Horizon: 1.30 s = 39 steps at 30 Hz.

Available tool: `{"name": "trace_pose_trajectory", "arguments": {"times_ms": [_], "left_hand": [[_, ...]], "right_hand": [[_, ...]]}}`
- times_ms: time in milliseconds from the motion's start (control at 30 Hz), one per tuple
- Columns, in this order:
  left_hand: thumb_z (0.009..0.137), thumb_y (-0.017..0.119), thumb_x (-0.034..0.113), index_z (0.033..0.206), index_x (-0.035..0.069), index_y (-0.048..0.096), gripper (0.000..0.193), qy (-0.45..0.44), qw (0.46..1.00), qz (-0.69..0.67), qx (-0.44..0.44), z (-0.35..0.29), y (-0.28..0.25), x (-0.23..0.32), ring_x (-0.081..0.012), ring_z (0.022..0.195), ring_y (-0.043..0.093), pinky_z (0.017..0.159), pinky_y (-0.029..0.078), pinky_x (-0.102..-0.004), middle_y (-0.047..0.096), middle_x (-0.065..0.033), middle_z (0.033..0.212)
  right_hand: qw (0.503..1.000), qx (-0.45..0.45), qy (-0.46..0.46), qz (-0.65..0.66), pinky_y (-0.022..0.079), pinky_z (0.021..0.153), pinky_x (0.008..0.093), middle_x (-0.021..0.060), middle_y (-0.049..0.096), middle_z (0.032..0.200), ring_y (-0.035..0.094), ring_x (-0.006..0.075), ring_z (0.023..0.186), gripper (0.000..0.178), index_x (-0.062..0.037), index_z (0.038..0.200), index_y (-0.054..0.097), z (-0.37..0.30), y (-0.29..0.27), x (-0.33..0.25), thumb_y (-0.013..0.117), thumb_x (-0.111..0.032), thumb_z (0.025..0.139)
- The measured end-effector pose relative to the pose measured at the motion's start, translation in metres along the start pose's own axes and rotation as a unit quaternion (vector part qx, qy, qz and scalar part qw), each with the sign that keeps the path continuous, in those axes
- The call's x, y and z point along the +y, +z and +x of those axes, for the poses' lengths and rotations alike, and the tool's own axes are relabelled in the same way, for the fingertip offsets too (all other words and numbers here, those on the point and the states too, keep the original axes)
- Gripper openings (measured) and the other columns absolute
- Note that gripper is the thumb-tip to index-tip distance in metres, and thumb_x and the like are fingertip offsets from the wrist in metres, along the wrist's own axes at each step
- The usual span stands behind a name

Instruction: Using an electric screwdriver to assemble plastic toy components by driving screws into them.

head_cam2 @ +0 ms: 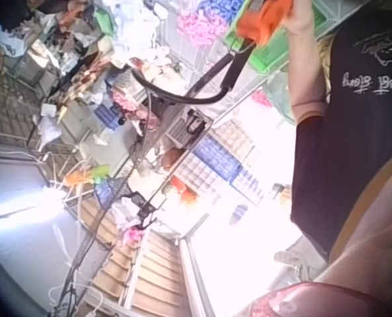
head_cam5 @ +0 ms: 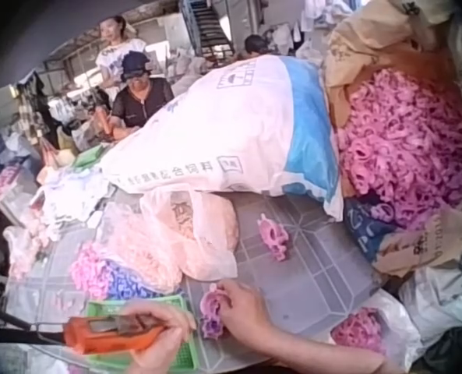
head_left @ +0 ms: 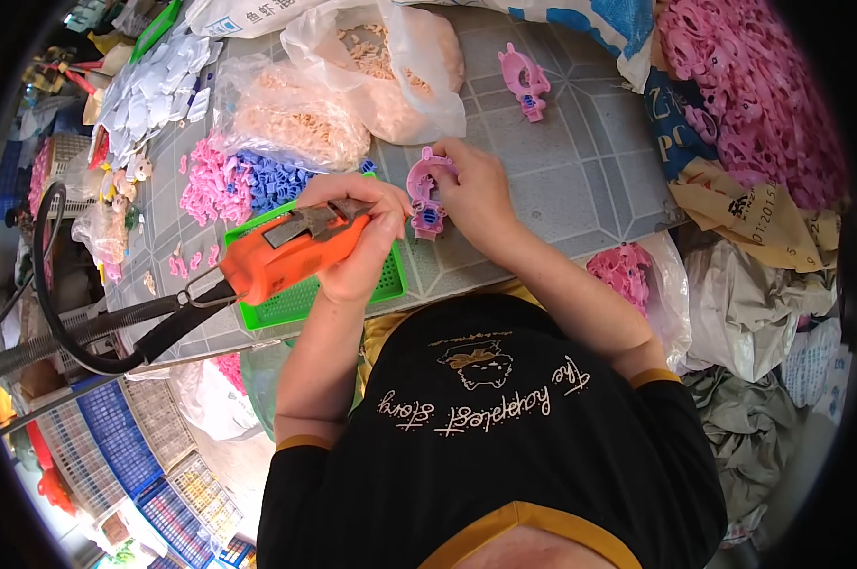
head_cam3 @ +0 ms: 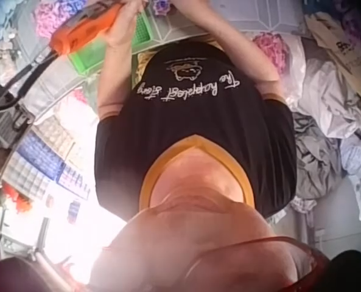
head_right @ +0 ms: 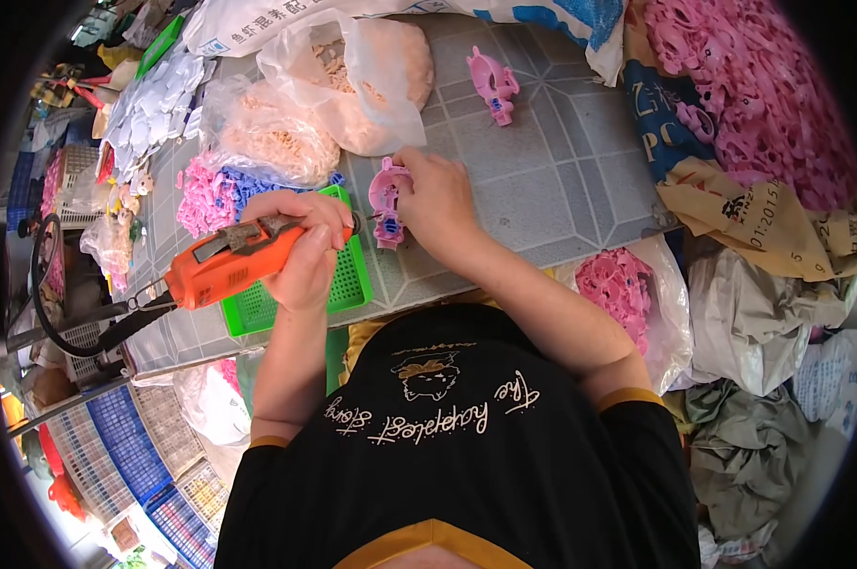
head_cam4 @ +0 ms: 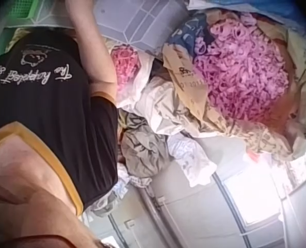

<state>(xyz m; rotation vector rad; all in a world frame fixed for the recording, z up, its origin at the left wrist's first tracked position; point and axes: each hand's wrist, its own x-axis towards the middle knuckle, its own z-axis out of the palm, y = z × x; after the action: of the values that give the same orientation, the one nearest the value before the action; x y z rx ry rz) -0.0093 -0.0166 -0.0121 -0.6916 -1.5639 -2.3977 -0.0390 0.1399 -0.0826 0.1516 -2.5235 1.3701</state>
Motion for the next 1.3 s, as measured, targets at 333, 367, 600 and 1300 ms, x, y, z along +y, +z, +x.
{"name": "trace_pose_trajectory", "arguments": {"times_ms": [333, 367, 600, 1300], "left_hand": [[0.08, 0.057, -0.004, 0.098, 0.001, 0.048, 0.021, -0.003, 0.979, 0.187, -0.075, 0.005, -0.006, -0.005, -0.0183, 0.058, 0.052, 0.067, 0.048, -0.0377, 0.053, -0.0094, 0.068], [0.08, 0.057, -0.004, 0.098, 0.001, 0.048, 0.021, -0.003, 0.98, 0.187, -0.074, 0.006, -0.007, -0.006, -0.0183, 0.058, 0.052, 0.067, 0.048, -0.0377, 0.053, -0.0094, 0.068], [0.077, 0.064, -0.005, 0.094, 0.003, 0.054, 0.022, -0.032, 0.981, 0.194, 0.002, 0.002, -0.001, -0.012, -0.0117, 0.076, 0.056, 0.07, 0.046, -0.0245, 0.057, -0.0045, 0.084], [0.076, 0.052, -0.011, 0.098, -0.001, 0.048, 0.025, -0.017, 0.951, 0.218, 0.218, -0.035, -0.065, 0.063, -0.0178, 0.056, 0.052, 0.064, 0.048, -0.0349, 0.054, -0.0095, 0.069]], "right_hand": [[1.0, -0.013, 0.016, -0.005, 0.049, 0.067, 0.0425, 0.0173, 0.066, 0.083, 0.064, 0.0353, 0.075, 0.012, -0.0034, 0.093, 0.063, 0.0, 0.0, -0.002, 0.065, -0.008, 0.082], [1.0, -0.009, 0.016, -0.002, 0.049, 0.067, 0.0425, 0.0176, 0.067, 0.084, 0.064, 0.0354, 0.076, 0.012, -0.0031, 0.093, 0.063, 0.0, 0.0, -0.003, 0.065, -0.008, 0.082], [1.0, 0.005, 0.001, 0.001, 0.049, 0.067, 0.0417, 0.0183, 0.067, 0.086, 0.065, 0.0364, 0.078, 0.014, -0.0028, 0.095, 0.063, -0.001, 0.003, -0.003, 0.065, -0.008, 0.082], [0.995, -0.095, 0.003, 0.011, 0.05, 0.069, 0.0331, 0.0153, 0.069, 0.087, 0.067, 0.0259, 0.076, 0.019, -0.0017, 0.102, 0.066, -0.017, -0.011, -0.004, 0.066, -0.011, 0.085]]}}
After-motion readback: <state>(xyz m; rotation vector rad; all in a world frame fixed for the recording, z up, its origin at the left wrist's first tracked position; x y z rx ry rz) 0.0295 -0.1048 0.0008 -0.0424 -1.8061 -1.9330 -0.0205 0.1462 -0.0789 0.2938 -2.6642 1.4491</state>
